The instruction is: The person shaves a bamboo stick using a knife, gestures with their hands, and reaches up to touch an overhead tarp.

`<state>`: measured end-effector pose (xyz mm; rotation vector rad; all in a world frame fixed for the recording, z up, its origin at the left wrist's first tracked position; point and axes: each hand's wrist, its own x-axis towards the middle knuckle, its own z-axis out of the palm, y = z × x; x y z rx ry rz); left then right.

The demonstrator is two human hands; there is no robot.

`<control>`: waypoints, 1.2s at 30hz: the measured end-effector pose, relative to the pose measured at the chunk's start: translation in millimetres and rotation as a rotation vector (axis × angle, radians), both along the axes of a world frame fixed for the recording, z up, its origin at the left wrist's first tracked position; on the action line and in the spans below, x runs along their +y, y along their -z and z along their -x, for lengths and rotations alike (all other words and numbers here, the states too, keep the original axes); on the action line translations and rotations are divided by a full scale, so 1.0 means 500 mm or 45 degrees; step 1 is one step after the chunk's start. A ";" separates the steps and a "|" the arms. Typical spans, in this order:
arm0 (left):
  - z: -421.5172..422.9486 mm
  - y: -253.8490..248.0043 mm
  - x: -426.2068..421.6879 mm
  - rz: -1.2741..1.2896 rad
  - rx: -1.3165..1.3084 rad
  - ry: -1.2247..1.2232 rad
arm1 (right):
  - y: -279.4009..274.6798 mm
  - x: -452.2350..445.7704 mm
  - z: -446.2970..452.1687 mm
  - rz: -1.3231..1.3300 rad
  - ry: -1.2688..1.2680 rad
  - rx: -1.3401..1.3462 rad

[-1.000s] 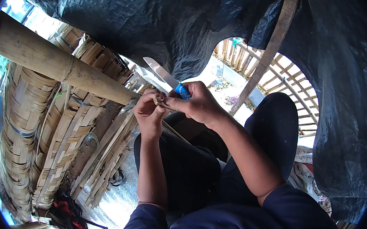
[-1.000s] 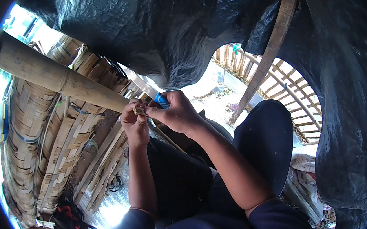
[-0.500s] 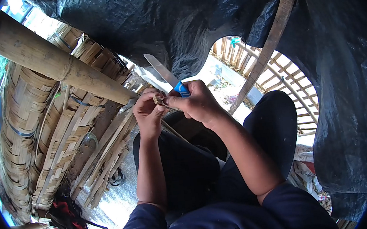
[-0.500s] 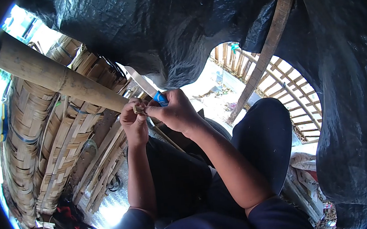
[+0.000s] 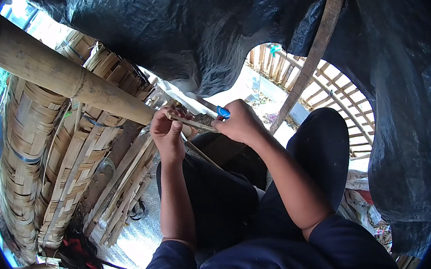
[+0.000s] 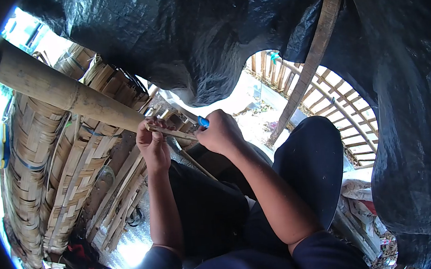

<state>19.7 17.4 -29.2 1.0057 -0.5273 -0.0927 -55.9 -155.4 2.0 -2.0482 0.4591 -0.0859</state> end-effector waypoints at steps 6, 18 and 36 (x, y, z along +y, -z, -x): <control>0.001 -0.004 0.000 0.013 0.004 0.044 | -0.013 -0.051 -0.012 -0.076 0.282 -0.054; -0.003 -0.002 0.005 0.030 -0.002 0.047 | -0.028 -0.057 -0.006 -0.489 0.521 -0.194; -0.003 -0.003 0.002 0.027 0.003 0.035 | -0.022 -0.040 -0.014 -0.749 0.487 -0.124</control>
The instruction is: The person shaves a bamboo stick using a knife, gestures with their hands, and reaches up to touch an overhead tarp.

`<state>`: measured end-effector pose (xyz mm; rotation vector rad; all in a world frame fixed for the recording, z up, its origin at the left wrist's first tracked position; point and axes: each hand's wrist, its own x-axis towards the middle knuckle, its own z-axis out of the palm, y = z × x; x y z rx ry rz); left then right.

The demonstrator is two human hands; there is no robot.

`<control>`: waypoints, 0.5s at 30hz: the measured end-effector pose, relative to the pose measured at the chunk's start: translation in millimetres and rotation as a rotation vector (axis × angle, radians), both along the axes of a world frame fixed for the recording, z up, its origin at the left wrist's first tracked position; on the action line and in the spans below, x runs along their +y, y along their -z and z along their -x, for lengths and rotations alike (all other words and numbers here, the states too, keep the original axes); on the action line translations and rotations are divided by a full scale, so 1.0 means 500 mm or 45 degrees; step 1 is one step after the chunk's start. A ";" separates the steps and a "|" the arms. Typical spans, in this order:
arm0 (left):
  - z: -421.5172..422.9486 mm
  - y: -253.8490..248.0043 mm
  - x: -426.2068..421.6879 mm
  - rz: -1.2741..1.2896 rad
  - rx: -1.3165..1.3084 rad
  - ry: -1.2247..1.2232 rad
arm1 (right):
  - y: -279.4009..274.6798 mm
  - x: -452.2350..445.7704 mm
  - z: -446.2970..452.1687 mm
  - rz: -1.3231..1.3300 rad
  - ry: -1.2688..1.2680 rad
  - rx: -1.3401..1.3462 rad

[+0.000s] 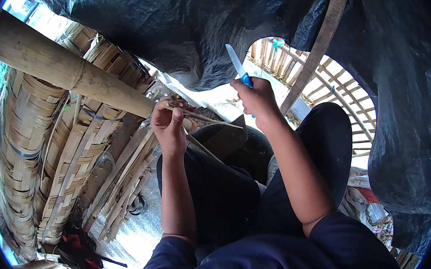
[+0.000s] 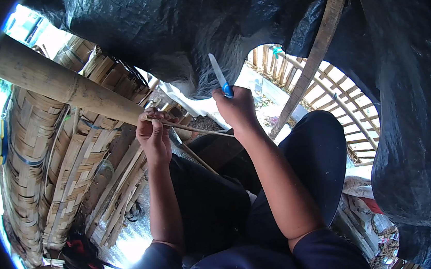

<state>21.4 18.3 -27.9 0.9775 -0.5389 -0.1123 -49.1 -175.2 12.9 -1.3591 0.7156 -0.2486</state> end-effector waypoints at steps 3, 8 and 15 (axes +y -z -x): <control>0.004 -0.009 -0.005 0.035 0.064 -0.020 | 0.015 0.000 -0.002 0.012 -0.061 0.004; 0.010 -0.025 -0.012 0.034 0.134 -0.057 | 0.020 0.003 -0.004 0.098 -0.083 0.009; 0.001 -0.009 -0.005 -0.018 0.022 -0.061 | 0.022 0.008 -0.004 0.121 -0.078 -0.014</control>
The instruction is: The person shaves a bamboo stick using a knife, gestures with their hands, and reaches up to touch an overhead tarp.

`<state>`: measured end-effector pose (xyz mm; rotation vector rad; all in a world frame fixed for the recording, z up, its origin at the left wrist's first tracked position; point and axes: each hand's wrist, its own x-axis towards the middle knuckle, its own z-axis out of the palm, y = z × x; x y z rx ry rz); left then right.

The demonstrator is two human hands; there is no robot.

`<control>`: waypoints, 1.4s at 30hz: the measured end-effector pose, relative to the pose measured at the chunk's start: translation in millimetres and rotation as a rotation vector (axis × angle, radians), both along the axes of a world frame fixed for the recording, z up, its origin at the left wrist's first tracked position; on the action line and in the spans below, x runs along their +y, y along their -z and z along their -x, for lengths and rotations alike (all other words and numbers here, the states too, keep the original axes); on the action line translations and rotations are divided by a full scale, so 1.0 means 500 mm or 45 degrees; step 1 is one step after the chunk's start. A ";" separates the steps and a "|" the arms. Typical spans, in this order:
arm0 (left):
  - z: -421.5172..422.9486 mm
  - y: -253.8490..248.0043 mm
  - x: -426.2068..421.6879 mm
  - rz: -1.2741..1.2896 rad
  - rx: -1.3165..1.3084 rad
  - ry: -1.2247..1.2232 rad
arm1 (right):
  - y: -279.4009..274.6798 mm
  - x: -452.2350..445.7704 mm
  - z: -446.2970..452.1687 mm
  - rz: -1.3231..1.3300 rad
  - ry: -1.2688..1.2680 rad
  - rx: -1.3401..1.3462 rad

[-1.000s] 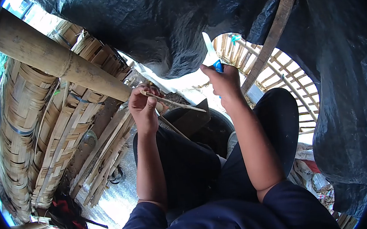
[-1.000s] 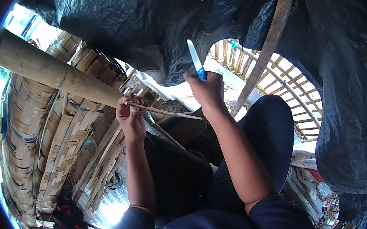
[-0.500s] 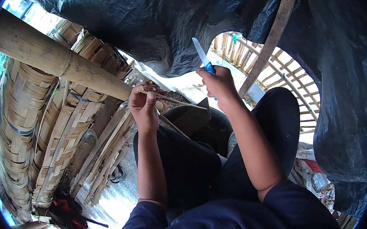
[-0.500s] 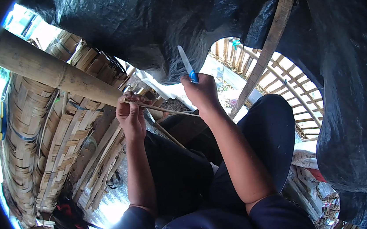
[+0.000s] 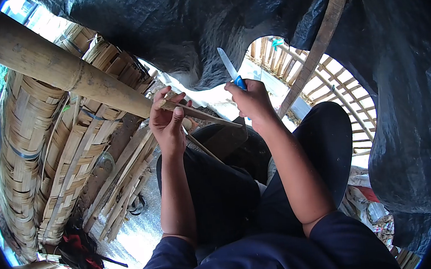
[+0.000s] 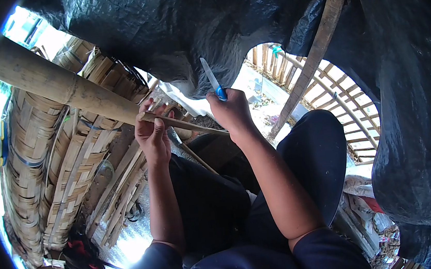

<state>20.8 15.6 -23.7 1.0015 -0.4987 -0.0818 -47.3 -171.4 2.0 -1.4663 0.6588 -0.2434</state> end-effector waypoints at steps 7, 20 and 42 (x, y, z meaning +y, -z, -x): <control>0.002 -0.002 0.003 -0.059 -0.031 -0.028 | 0.004 0.003 -0.002 0.017 -0.023 0.010; -0.004 -0.016 0.000 -0.154 -0.176 -0.071 | 0.001 0.014 -0.001 0.036 -0.048 0.014; 0.013 -0.045 -0.002 -0.373 -0.318 -0.206 | 0.016 0.027 -0.005 0.175 -0.094 -0.022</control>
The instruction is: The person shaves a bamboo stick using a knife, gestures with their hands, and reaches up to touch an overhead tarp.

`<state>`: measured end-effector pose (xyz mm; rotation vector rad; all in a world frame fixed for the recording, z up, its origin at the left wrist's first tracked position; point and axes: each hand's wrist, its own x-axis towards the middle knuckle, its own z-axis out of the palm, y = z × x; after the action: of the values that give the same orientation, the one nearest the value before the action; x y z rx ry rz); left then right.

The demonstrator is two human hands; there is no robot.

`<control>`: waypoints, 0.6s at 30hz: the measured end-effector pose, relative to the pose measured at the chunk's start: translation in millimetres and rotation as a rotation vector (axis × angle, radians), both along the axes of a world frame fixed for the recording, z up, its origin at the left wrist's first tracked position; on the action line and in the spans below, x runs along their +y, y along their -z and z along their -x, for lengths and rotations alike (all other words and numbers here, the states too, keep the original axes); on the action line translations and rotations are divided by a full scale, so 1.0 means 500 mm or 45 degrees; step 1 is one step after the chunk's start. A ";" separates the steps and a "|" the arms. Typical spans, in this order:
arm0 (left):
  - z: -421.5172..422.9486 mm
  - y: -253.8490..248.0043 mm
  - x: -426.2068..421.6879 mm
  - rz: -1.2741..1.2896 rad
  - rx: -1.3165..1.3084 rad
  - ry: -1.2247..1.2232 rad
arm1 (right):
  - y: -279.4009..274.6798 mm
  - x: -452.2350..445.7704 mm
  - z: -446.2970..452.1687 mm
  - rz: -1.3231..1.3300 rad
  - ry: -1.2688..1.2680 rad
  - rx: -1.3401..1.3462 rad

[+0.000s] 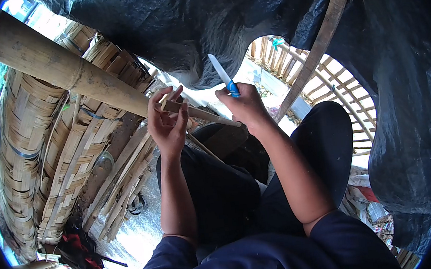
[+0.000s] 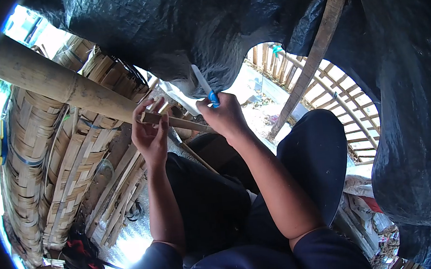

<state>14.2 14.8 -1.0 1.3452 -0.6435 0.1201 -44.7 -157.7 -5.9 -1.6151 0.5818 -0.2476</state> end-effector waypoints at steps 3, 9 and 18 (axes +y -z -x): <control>-0.002 -0.004 -0.005 0.009 -0.040 0.062 | -0.023 0.027 0.009 -0.112 -0.279 -0.145; -0.006 0.007 -0.002 0.138 -0.002 0.171 | -0.003 0.040 0.002 0.115 -0.398 -0.353; 0.103 -0.113 -0.004 0.691 0.238 0.395 | -0.022 0.009 -0.004 -0.031 0.160 -0.151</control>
<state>-37.5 12.8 55.5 0.7142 -0.5987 -0.0790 -42.7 -153.2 5.3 -1.5309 0.5930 -0.4253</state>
